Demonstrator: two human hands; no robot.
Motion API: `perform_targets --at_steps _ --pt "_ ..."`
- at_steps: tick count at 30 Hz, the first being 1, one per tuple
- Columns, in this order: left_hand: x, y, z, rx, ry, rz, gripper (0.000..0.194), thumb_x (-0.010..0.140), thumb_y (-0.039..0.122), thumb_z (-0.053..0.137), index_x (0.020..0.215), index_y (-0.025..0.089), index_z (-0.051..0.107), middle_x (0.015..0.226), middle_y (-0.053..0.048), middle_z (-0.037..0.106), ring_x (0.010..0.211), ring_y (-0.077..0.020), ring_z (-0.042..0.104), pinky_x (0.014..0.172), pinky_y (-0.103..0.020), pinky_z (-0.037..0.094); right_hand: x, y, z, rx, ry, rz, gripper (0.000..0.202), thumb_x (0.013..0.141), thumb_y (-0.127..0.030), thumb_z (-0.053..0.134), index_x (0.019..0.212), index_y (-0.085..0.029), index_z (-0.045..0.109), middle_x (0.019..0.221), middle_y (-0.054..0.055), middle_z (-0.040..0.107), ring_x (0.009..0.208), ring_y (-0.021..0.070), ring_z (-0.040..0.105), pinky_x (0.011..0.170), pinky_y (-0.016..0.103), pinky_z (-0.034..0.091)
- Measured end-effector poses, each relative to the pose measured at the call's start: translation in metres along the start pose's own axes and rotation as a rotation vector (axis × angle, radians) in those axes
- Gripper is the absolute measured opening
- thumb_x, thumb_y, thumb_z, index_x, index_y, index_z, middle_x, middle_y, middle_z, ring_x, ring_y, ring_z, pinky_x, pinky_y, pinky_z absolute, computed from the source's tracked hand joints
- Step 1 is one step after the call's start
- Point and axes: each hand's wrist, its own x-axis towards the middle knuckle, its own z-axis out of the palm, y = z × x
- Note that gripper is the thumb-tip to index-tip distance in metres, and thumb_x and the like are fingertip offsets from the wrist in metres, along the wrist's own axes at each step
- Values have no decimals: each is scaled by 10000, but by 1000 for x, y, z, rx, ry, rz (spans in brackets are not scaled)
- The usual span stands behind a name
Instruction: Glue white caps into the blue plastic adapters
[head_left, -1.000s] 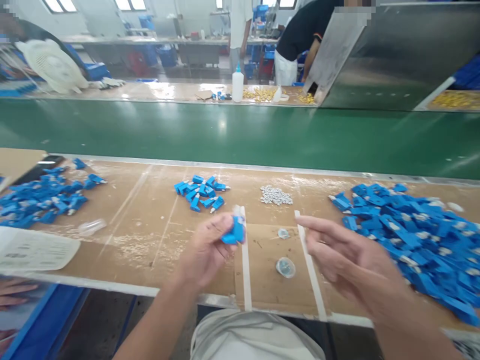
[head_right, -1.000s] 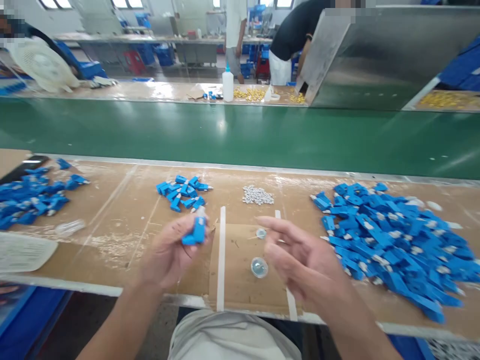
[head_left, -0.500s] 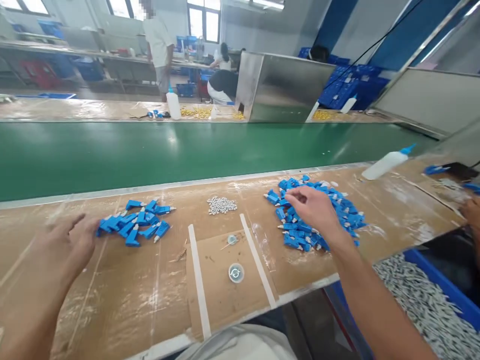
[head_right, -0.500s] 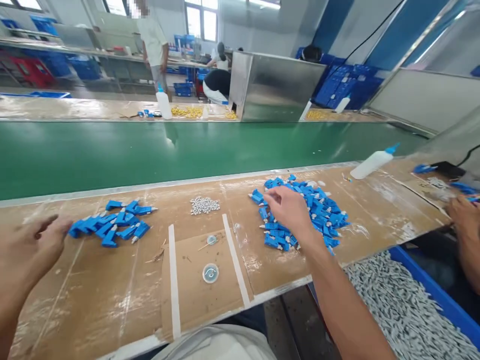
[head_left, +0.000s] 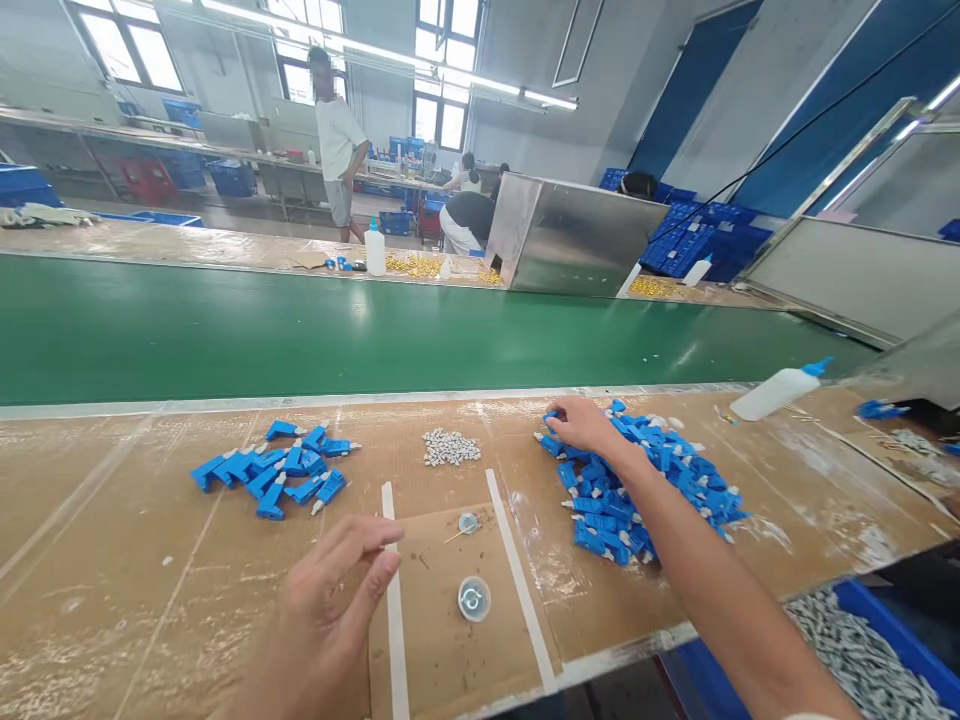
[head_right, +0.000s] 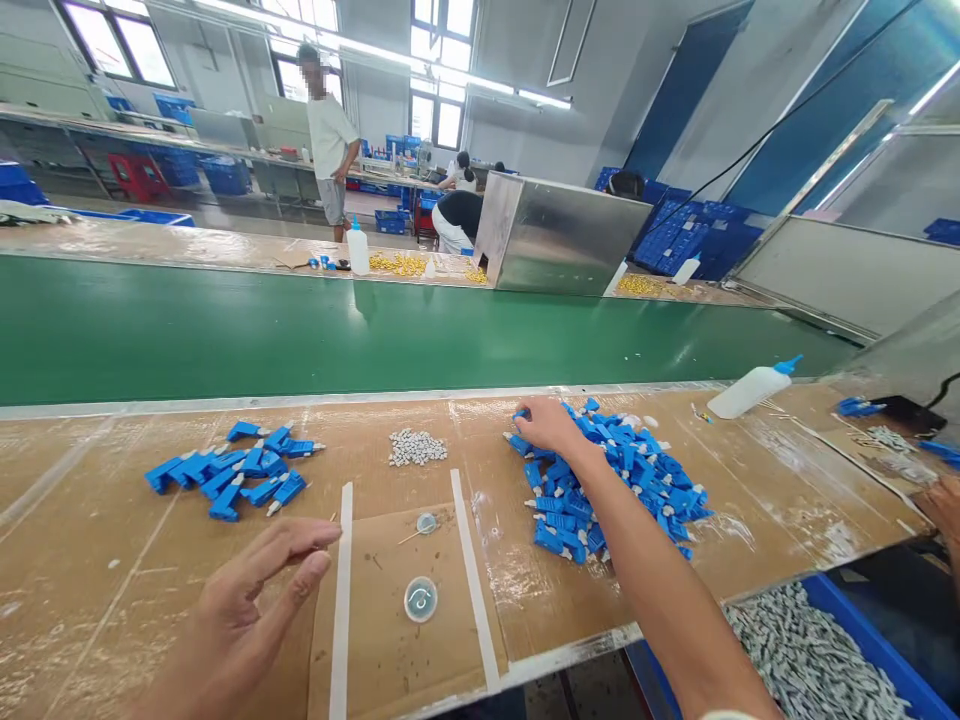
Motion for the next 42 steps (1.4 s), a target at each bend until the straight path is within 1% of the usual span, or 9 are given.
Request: perform_targets --at_steps 4,8,11,14,16,22,28,37,42 --pt "5 22 14 -145 -67 -29 172 930 288 628 1044 283 756 1049 -63 748 992 -239 687 883 -331 539 -41 -26 9 394 29 -86 401 845 -497 688 1036 -149 630 920 81 717 795 198 690 790 372 584" --pt "14 41 35 -308 -34 -73 269 909 273 677 1169 280 747 1060 -69 747 936 -209 690 879 -326 544 -101 -71 48 730 -31 -120 393 783 -536 705 956 -198 603 841 57 711 714 183 676 683 333 581" --pt "19 48 49 -417 -10 -32 397 878 268 729 1273 304 706 1153 -68 724 985 -197 682 892 -319 548 -139 -106 79 1133 -154 2 314 734 -409 811 885 -202 630 789 17 686 658 137 635 634 262 556" --pt "17 48 57 -458 52 13 279 852 260 762 1126 308 777 1135 -58 726 1068 -204 663 970 -323 514 -159 -124 98 1369 -251 114 308 696 -350 868 841 -197 644 787 -6 670 675 115 627 642 221 535" --pt "13 44 58 -505 109 -35 208 843 264 772 1047 287 798 1111 -60 732 1096 -213 657 1013 -326 485 -165 -120 102 1277 -271 94 316 736 -404 851 884 -198 663 816 6 681 689 129 631 650 243 531" --pt "-6 19 60 -815 155 -387 267 899 394 706 1060 182 731 1039 -90 750 916 -195 686 840 -296 527 -179 -67 108 489 -127 -41 351 824 -477 780 1032 -195 759 926 42 708 771 170 601 700 298 490" --pt "-18 -4 73 -901 159 -457 248 892 382 722 1027 175 700 1039 -84 728 853 -163 662 828 -296 521 -196 -57 132 530 -111 38 337 877 -500 708 895 -164 703 781 38 703 671 168 604 637 296 476" --pt "-22 -22 71 -927 259 -519 304 861 396 759 1060 172 705 980 -66 714 881 -167 664 776 -273 530 -193 -68 134 337 -1 -88 156 905 -330 687 846 -195 737 774 6 580 614 139 464 603 291 375" --pt "-26 -17 72 -981 254 -503 283 877 381 745 1037 151 702 931 -64 708 842 -155 655 729 -252 519 -201 -71 132 200 10 -279 133 953 -237 627 962 -213 758 859 41 587 729 174 526 664 303 396"
